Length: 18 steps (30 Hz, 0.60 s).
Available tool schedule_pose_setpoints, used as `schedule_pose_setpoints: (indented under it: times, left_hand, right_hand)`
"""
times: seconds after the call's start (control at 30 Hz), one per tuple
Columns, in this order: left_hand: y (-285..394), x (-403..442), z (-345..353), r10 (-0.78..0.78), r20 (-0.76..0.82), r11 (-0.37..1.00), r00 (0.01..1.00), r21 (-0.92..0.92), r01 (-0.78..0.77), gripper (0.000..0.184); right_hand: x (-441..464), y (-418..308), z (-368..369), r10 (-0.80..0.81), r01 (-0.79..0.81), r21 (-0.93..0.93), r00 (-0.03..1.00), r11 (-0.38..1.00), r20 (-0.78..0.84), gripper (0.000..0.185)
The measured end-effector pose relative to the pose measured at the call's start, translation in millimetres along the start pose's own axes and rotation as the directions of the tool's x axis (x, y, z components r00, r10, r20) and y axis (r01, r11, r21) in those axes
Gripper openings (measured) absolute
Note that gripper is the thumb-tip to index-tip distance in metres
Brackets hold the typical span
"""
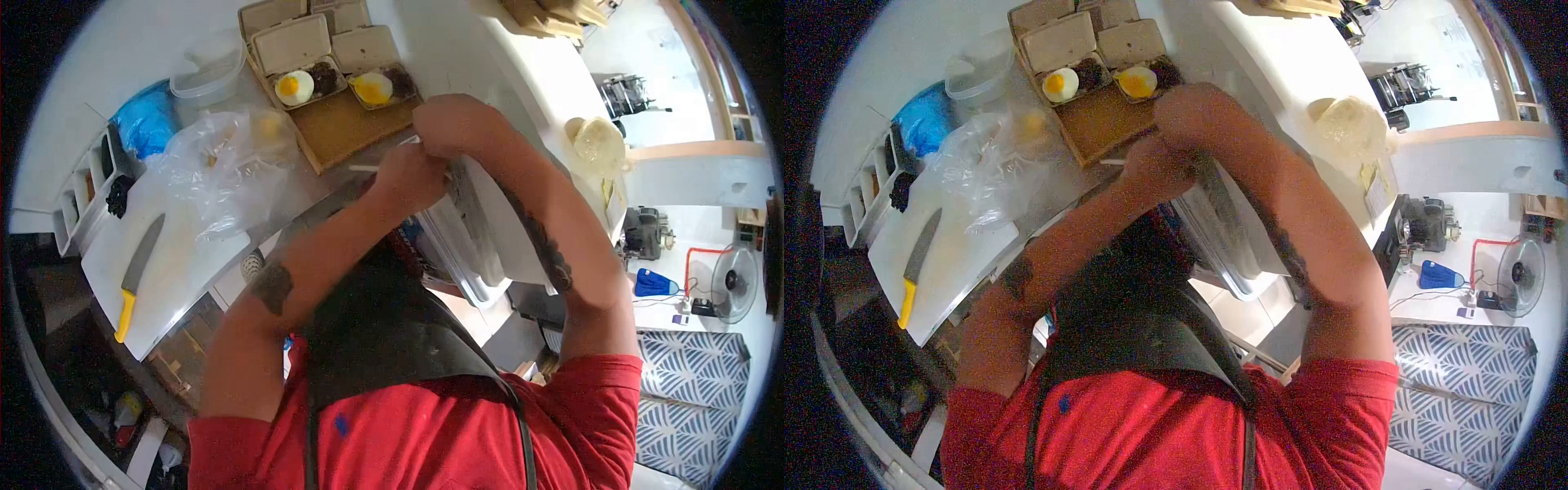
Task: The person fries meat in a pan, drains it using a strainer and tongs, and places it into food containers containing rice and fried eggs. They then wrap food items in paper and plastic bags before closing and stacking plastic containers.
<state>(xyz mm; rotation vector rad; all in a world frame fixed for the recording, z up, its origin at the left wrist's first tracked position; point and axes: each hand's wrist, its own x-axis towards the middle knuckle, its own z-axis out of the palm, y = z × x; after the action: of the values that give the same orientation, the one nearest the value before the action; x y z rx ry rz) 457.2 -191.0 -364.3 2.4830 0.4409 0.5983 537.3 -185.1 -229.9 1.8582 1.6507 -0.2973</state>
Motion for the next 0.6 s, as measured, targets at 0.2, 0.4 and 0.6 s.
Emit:
schedule_pose_setpoints:
  times: [0.2, 0.4, 0.6]
  left_hand:
    - [18, 13, 23, -0.248, 0.092, 0.965, 0.964, -0.058, 0.254, 0.024]
    - [13, -14, 11, -0.070, -0.292, 0.977, 0.954, -0.213, 0.006, 0.017]
    - [-15, -104, -67, -0.496, -0.273, 0.575, 0.824, -0.815, 0.077, 0.013]
  right_hand:
    - [6, 9, 10, -0.011, 0.019, 0.076, 0.994, 0.997, -0.106, 0.018]
    - [5, 15, 1, -0.092, 0.099, 0.069, 0.991, 0.993, -0.094, 0.020]
    - [1, -3, 9, 0.024, -0.020, 0.062, 0.998, 0.998, -0.060, 0.019]
